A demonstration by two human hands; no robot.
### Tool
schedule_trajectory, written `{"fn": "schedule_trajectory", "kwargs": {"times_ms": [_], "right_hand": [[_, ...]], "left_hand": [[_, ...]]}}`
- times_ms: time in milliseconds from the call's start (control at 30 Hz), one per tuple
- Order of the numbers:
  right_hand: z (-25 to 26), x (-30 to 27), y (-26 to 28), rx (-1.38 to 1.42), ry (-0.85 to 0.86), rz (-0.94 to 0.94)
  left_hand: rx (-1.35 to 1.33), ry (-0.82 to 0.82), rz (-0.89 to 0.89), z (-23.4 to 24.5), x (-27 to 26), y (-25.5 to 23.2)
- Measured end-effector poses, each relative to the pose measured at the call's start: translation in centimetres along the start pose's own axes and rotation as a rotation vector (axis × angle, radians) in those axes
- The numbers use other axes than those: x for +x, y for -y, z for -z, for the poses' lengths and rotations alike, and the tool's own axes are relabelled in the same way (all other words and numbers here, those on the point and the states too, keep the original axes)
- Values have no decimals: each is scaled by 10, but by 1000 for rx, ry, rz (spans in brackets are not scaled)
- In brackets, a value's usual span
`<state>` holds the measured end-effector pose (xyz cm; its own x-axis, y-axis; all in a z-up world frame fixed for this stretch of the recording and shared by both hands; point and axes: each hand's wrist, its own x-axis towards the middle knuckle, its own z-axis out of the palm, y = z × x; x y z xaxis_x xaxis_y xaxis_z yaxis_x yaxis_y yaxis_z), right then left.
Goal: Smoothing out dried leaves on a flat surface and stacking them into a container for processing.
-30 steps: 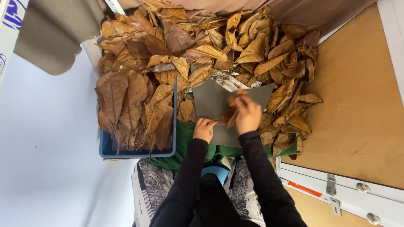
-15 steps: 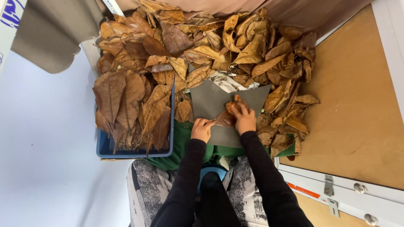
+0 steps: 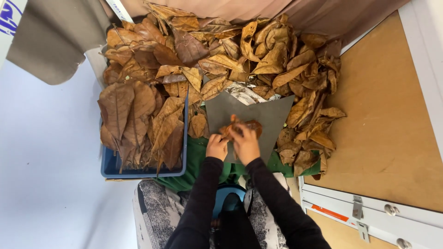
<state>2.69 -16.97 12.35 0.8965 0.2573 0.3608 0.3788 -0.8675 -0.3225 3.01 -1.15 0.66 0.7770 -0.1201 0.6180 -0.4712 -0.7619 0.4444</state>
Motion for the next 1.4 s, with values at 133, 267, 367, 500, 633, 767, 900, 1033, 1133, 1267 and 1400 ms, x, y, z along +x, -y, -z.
{"fn": "schedule_trajectory", "kwargs": {"times_ms": [133, 267, 367, 500, 633, 767, 900, 1033, 1133, 1267, 1400], "right_hand": [[-28, -15, -14, -64, 43, 20], [-27, -14, -59, -64, 49, -82], [-36, -16, -102, -111, -14, -205], [-36, -16, -109, -159, -81, -357], [-23, -11, -101, -111, -87, -386], [19, 8, -36, -20, -184, -247], [0, -2, 9, 120, -108, -71], [-23, -10, -6, 54, -49, -53], [-26, -8, -43, -36, -24, -47], [-27, -5, -101, -90, -1, -247], [-40, -14, -135, -135, 51, -466]], "left_hand": [[-2, 19, -4, -20, -13, 17], [12, 18, 0, 6, 3, -4], [-4, -14, 4, 5, 7, -3], [-9, -44, 1, 3, 8, -3], [-11, -28, 15, 3, 6, -2], [-33, -33, 4, 4, 8, 0], [26, -12, -31, -19, -12, 17], [23, 11, -6, -5, -3, 8], [-22, -8, -28, 8, 7, -4], [-29, -21, -6, 9, 11, -4], [-4, -28, 2, 13, 14, -8]]}}
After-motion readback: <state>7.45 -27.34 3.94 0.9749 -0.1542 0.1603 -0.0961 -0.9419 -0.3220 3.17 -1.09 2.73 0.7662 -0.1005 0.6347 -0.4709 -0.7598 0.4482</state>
